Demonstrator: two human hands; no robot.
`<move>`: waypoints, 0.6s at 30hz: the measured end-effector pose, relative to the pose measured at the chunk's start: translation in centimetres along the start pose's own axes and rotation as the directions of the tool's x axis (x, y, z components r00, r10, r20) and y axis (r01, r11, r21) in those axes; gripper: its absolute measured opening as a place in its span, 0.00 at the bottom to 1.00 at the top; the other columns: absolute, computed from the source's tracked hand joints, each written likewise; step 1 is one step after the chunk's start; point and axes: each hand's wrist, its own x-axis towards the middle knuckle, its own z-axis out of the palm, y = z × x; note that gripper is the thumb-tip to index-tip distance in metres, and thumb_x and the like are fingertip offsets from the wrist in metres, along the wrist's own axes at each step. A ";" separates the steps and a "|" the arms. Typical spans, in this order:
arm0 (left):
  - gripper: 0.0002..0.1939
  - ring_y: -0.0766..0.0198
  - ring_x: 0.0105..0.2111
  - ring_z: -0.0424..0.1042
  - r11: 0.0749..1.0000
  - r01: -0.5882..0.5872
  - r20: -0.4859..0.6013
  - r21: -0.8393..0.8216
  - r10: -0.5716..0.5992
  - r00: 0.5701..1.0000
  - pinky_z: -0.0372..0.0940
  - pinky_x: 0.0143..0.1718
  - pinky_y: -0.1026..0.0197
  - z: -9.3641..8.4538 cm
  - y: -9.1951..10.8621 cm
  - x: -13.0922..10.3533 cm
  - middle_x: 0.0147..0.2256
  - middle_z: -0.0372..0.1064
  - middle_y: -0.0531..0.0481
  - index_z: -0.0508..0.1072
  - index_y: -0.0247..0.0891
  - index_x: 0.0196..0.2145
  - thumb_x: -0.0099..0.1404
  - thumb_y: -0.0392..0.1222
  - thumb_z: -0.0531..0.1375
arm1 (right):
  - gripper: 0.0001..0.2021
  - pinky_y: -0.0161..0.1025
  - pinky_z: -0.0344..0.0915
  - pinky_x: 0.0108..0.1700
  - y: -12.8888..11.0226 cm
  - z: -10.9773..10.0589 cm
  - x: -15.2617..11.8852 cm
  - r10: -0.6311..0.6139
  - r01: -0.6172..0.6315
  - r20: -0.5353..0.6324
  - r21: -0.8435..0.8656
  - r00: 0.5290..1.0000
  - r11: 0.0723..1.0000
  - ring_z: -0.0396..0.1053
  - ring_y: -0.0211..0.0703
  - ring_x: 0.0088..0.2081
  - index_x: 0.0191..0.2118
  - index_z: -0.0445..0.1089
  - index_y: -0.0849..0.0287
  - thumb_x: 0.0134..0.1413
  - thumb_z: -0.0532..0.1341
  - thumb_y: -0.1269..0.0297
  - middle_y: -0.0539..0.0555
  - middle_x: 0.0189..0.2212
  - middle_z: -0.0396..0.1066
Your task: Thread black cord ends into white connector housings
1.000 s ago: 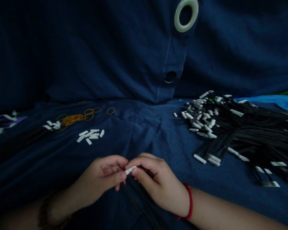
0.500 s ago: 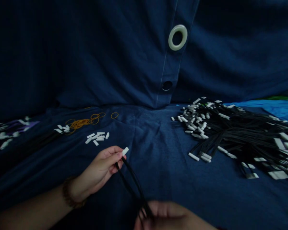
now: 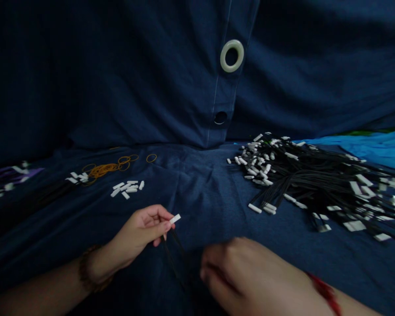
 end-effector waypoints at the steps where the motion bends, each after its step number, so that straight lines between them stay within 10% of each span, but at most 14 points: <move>1: 0.11 0.73 0.19 0.61 1.000 -0.010 0.003 -0.006 0.010 1.000 0.55 0.18 0.70 0.0 0.0 0.0 0.24 0.67 0.52 0.70 0.31 0.30 0.52 0.42 0.65 | 0.08 0.32 0.55 0.26 -0.1 0.2 1.8 0.040 -0.039 0.004 -0.146 0.999 0.989 0.63 0.34 0.24 0.30 0.69 0.58 0.57 0.55 0.64 0.50 0.23 0.66; 4: 0.16 0.72 0.20 0.62 0.998 -0.039 0.012 -0.041 0.040 0.999 0.56 0.18 0.71 -0.3 -0.2 0.0 0.25 0.67 0.52 0.71 0.33 0.36 0.51 0.43 0.65 | 0.07 0.31 0.55 0.25 0.0 1.6 6.0 -0.003 0.004 0.011 -0.098 1.000 0.995 0.63 0.34 0.24 0.35 0.69 0.59 0.57 0.54 0.65 0.49 0.25 0.68; 11: 0.08 0.75 0.21 0.64 0.987 -0.054 0.147 -0.149 0.076 0.986 0.57 0.18 0.74 -1.0 -0.4 0.1 0.27 0.65 0.52 0.76 0.36 0.33 0.54 0.41 0.64 | 0.15 0.28 0.60 0.26 2.4 3.7 7.2 -0.051 -0.017 0.097 0.594 0.994 0.805 0.64 0.31 0.25 0.33 0.65 0.66 0.56 0.57 0.56 0.54 0.27 0.67; 18: 0.07 0.74 0.22 0.65 0.992 -0.039 0.173 -0.123 0.060 0.983 0.59 0.19 0.75 -1.2 -0.5 0.2 0.27 0.64 0.54 0.77 0.40 0.35 0.56 0.38 0.63 | 0.17 0.26 0.57 0.22 3.3 3.2 7.2 0.005 -0.083 0.130 0.605 0.992 0.792 0.63 0.30 0.23 0.30 0.66 0.66 0.56 0.56 0.54 0.54 0.25 0.67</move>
